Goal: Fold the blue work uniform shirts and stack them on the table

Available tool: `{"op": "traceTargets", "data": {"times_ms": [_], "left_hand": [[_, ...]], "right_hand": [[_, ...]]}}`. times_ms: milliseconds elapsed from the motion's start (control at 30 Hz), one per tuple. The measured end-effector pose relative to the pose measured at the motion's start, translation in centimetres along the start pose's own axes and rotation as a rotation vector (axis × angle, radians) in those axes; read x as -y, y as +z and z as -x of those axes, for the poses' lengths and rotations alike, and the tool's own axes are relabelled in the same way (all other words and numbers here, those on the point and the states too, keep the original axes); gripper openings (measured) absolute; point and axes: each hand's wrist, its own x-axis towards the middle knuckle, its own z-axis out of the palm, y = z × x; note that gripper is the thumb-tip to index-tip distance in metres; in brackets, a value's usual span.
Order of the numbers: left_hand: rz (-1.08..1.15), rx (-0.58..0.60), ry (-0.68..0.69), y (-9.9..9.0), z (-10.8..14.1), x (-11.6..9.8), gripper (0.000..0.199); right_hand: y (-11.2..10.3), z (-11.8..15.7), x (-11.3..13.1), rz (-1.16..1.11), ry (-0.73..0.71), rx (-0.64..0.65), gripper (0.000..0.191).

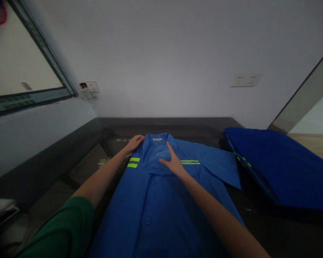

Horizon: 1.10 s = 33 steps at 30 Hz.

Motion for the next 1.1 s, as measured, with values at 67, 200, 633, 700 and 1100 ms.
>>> {"op": "traceTargets", "data": {"times_ms": [67, 200, 633, 700, 1100], "left_hand": [[-0.052, 0.022, 0.027, 0.5, -0.5, 0.4, 0.026], [-0.13, 0.094, 0.094, 1.0, -1.2, 1.0, 0.028], [-0.379, 0.131, 0.198, 1.3, -1.2, 1.3, 0.024], [-0.438, 0.02, 0.155, 0.9, -0.9, 0.9, 0.026], [-0.545, 0.192, -0.354, -3.0, 4.8, 1.1, 0.037]], "right_hand": [[-0.3, 0.7, 0.5, 0.139, -0.047, 0.077, 0.066], [-0.9, 2.0, 2.1, 0.137, 0.07, 0.153, 0.049], [0.2, 7.2, 0.4, 0.253, 0.198, 0.155, 0.064], [0.0, 7.0, 1.2, 0.284, 0.195, 0.166, 0.064], [-1.1, -0.7, 6.8, 0.554, -0.036, 0.321, 0.022]]}}
